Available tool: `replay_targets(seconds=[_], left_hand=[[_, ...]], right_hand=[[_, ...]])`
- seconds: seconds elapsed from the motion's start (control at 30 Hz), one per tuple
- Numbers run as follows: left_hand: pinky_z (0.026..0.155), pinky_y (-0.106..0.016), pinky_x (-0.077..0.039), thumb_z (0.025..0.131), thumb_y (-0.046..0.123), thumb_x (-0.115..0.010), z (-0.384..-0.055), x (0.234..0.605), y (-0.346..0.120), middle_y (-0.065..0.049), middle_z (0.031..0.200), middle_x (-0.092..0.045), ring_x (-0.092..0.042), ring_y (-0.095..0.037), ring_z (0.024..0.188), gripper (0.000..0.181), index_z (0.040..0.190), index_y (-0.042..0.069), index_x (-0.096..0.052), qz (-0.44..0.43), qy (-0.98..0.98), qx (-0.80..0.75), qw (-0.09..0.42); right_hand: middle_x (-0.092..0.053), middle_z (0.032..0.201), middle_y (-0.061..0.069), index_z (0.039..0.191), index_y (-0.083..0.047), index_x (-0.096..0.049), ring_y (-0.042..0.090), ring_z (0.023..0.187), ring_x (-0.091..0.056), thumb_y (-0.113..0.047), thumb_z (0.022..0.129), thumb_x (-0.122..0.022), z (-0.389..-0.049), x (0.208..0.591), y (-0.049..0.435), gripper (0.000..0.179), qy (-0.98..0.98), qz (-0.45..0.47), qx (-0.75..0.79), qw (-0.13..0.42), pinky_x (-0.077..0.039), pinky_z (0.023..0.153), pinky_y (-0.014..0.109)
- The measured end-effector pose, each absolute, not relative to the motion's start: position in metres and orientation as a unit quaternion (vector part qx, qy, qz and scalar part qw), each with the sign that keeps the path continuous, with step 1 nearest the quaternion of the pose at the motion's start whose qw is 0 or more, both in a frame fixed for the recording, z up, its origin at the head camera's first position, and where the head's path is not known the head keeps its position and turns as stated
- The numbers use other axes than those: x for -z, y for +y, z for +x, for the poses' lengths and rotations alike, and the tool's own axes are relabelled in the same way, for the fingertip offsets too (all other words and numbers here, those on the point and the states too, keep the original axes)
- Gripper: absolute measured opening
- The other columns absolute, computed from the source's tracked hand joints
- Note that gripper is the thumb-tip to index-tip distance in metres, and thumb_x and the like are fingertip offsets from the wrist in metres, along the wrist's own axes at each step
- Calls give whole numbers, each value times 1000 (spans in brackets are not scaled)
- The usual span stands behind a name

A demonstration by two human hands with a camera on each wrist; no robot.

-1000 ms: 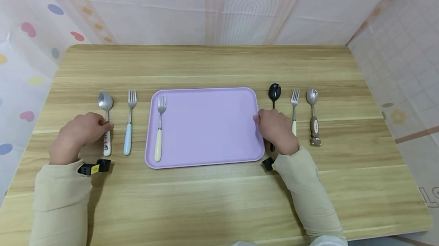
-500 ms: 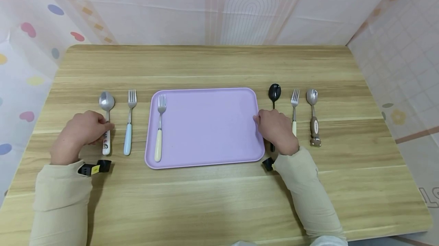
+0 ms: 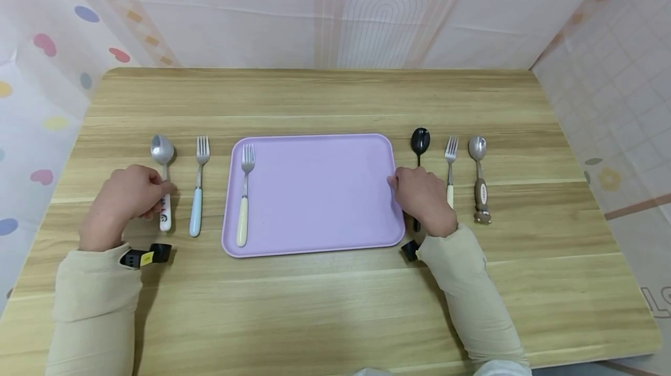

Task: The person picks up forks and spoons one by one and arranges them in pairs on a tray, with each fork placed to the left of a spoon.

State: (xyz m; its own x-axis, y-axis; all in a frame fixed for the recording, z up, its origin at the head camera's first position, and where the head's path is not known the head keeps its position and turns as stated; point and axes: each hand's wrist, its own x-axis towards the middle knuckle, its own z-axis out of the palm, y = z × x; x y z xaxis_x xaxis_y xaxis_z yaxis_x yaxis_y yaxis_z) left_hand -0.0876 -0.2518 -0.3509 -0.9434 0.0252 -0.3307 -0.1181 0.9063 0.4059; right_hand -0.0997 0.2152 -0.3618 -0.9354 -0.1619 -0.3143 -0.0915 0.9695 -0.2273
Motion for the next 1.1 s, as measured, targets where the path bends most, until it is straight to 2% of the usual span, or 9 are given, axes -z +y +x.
replay_targets(seconds=[0.43,0.77,1.1], left_hand=[[44,-33,-33,89,17,-51,-86,348,-245,0,44,-49,-47,-19,43,29,63,5,-52,-25,966,-236,102],[41,-31,-37,91,17,-52,-87,346,-230,-2,51,-56,-53,-16,41,24,73,2,-56,-35,955,-279,89],[37,-28,-37,88,14,-53,-86,345,-202,-1,47,-53,-51,-15,37,24,67,3,-56,-24,948,-316,44]], right_hand=[[-57,74,12,103,-2,-63,31,70,-57,-27,101,-47,-100,362,215,30,977,-65,105,171,-43,56,42],[-58,74,12,103,-2,-64,31,71,-57,-27,101,-47,-99,361,215,30,977,-64,109,171,-43,57,43],[-57,74,12,102,-2,-64,30,70,-56,-27,101,-48,-99,360,215,29,977,-63,110,172,-43,56,41]])
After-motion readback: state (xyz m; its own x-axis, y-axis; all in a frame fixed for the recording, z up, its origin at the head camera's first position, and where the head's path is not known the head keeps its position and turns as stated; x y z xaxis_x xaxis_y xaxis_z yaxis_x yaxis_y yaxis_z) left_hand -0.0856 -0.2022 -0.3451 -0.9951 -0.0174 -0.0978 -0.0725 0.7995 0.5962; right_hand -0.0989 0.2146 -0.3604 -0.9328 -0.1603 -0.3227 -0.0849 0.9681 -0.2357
